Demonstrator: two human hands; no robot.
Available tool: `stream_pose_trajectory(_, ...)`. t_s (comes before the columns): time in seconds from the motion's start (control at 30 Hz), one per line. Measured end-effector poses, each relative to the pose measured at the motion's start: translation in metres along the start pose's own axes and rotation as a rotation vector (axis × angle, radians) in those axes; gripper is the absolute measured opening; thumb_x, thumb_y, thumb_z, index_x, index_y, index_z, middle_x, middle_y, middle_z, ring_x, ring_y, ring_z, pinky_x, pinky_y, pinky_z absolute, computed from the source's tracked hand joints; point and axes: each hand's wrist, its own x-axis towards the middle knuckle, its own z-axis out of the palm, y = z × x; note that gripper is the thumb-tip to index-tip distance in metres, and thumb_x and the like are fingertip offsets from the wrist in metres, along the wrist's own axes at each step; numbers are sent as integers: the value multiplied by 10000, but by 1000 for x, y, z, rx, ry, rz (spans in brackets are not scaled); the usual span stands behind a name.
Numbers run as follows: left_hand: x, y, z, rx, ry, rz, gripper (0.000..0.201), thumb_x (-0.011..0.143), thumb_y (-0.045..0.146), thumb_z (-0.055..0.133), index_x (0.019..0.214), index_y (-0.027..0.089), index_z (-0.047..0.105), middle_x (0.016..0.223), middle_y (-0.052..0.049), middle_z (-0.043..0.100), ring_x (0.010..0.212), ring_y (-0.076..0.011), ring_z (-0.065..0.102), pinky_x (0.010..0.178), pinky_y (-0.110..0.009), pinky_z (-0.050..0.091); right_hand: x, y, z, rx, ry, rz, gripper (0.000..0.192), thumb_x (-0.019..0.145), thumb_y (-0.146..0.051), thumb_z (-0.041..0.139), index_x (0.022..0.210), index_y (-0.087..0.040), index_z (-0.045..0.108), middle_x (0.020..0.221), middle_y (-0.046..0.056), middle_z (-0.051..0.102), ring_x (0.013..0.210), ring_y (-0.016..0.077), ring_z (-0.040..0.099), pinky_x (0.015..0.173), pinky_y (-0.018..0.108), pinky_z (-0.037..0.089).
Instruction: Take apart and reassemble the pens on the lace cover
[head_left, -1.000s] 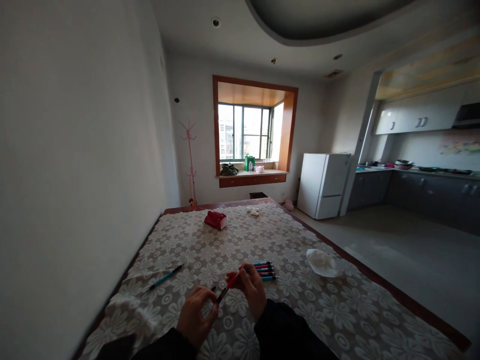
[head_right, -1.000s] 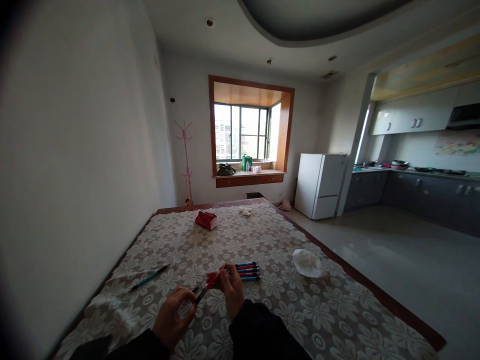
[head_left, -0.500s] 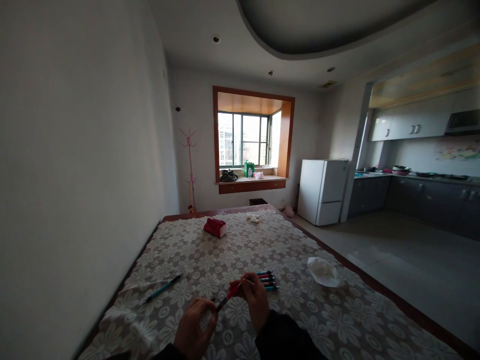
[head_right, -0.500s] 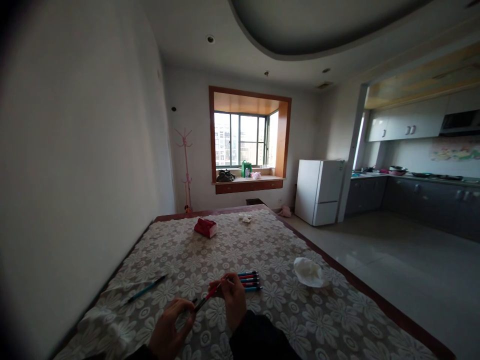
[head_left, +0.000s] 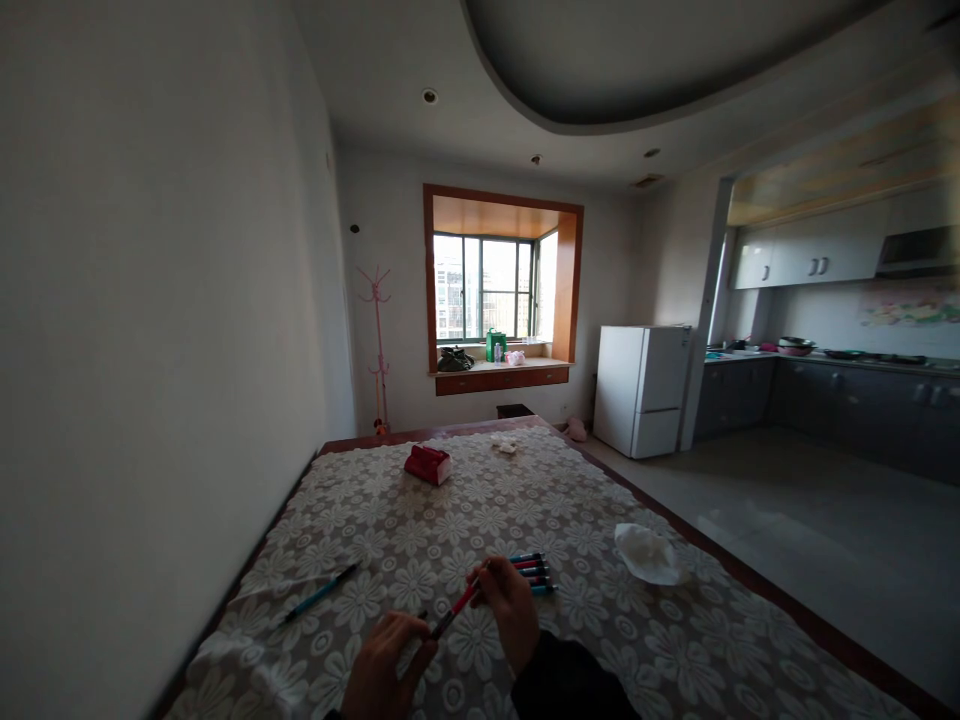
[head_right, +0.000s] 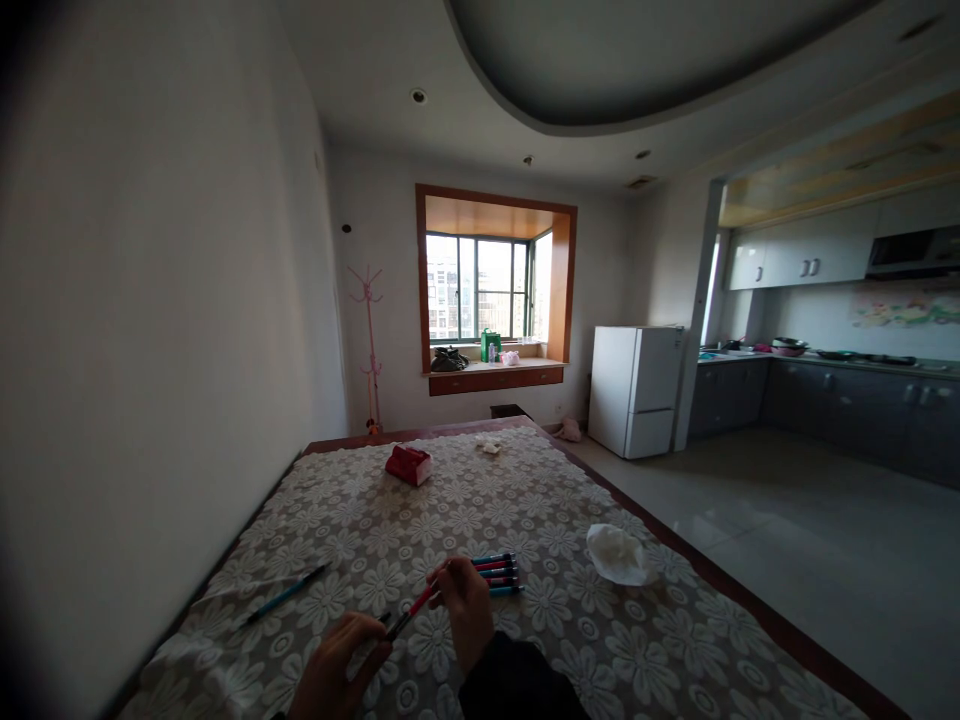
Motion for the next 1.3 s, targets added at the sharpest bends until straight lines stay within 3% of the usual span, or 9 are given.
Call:
stream_pose_trajectory(0.4, -4, -7, 12, -66, 92, -42, 264, 879, 461, 480, 832, 284, 670, 774, -26, 682, 735, -172, 651, 667, -251, 542, 1, 0, -6, -78, -119, -18, 343, 782, -516, 642, 732, -184, 572, 609, -13, 504, 525, 138, 504, 491, 257, 439)
stream_pose_trajectory(0.63, -2, -6, 5, 8, 63, -42, 197, 855, 424, 533, 840, 297, 682, 775, -12, 682, 730, -168, 667, 671, -241, 552, -2, -6, -4, -137, -141, -44, 318, 815, -495, 607, 756, -186, 563, 648, -10, 508, 547, 134, 504, 521, 257, 442)
stream_pose_trajectory(0.83, -4, -10, 7, -10, 101, -61, 251, 863, 465, 506, 842, 292, 687, 772, -18, 675, 714, -169, 667, 661, -245, 553, 0, -3, -5, -101, -153, -50, 310, 829, -484, 591, 752, -186, 553, 630, -5, 510, 546, 138, 491, 514, 258, 432)
stream_pose_trajectory(1.07, -2, -5, 8, -24, 161, -68, 316, 859, 510, 487, 792, 278, 691, 747, -29, 671, 691, -168, 662, 633, -239, 554, -6, -2, -5, -258, -69, -122, 214, 848, -396, 566, 780, -193, 554, 659, -3, 532, 569, 141, 491, 557, 255, 416)
stream_pose_trajectory(1.3, -2, -10, 3, 24, 84, 8, 180, 854, 407, 551, 847, 286, 685, 770, -11, 681, 714, -156, 671, 656, -215, 557, -5, 3, -7, -364, -15, -171, 193, 865, -364, 529, 795, -185, 550, 663, 1, 548, 573, 141, 502, 566, 252, 408)
